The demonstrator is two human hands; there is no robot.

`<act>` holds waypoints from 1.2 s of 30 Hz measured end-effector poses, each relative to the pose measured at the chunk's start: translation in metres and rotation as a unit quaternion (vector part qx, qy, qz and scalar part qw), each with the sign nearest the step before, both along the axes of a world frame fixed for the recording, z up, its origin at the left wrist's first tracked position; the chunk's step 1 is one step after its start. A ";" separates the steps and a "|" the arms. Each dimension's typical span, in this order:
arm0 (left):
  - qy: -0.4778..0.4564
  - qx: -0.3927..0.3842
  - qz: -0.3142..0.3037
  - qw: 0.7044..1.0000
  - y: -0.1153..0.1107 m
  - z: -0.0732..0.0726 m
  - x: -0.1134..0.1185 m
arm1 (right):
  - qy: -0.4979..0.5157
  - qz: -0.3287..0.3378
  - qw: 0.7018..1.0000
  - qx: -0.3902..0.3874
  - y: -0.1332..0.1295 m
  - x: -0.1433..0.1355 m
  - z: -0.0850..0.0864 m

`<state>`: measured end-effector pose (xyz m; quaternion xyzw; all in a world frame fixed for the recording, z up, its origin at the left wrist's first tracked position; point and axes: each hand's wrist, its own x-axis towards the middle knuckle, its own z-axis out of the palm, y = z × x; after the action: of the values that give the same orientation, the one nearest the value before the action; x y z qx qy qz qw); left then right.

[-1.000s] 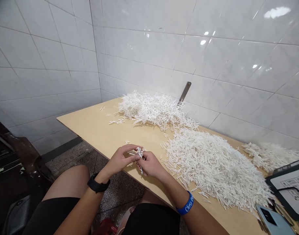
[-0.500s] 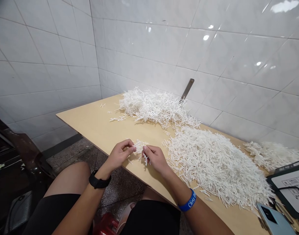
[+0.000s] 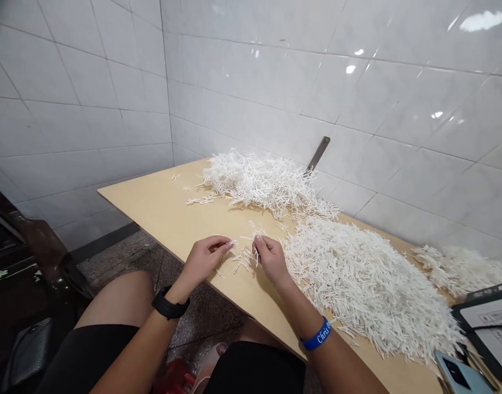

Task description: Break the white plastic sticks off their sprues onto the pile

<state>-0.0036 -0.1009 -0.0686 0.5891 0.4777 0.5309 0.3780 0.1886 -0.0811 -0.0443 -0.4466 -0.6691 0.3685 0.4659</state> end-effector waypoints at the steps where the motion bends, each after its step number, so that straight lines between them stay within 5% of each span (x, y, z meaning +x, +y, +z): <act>1: 0.001 -0.007 0.017 1.000 0.001 -0.001 0.001 | -0.008 0.009 1.000 -0.007 -0.003 -0.003 -0.001; 14: 0.126 0.080 0.032 0.988 -0.005 0.004 0.004 | -0.027 0.027 0.999 -0.032 -0.015 -0.009 0.003; 24: -0.024 0.024 -0.080 0.996 -0.007 0.009 -0.005 | -0.076 0.101 0.992 -0.029 -0.022 -0.015 0.005; 28: -0.020 0.035 -0.072 0.997 -0.006 0.008 -0.007 | -0.081 0.147 0.985 -0.042 -0.022 -0.012 0.007; 36: 0.052 0.096 -0.162 0.981 -0.011 0.014 0.001 | 0.010 -0.039 0.998 0.041 -0.016 -0.011 0.000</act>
<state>-0.0026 -0.1121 -0.0542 0.7192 0.3415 0.4749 0.3750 0.1773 -0.0974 -0.0439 -0.4491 -0.6610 0.3264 0.5048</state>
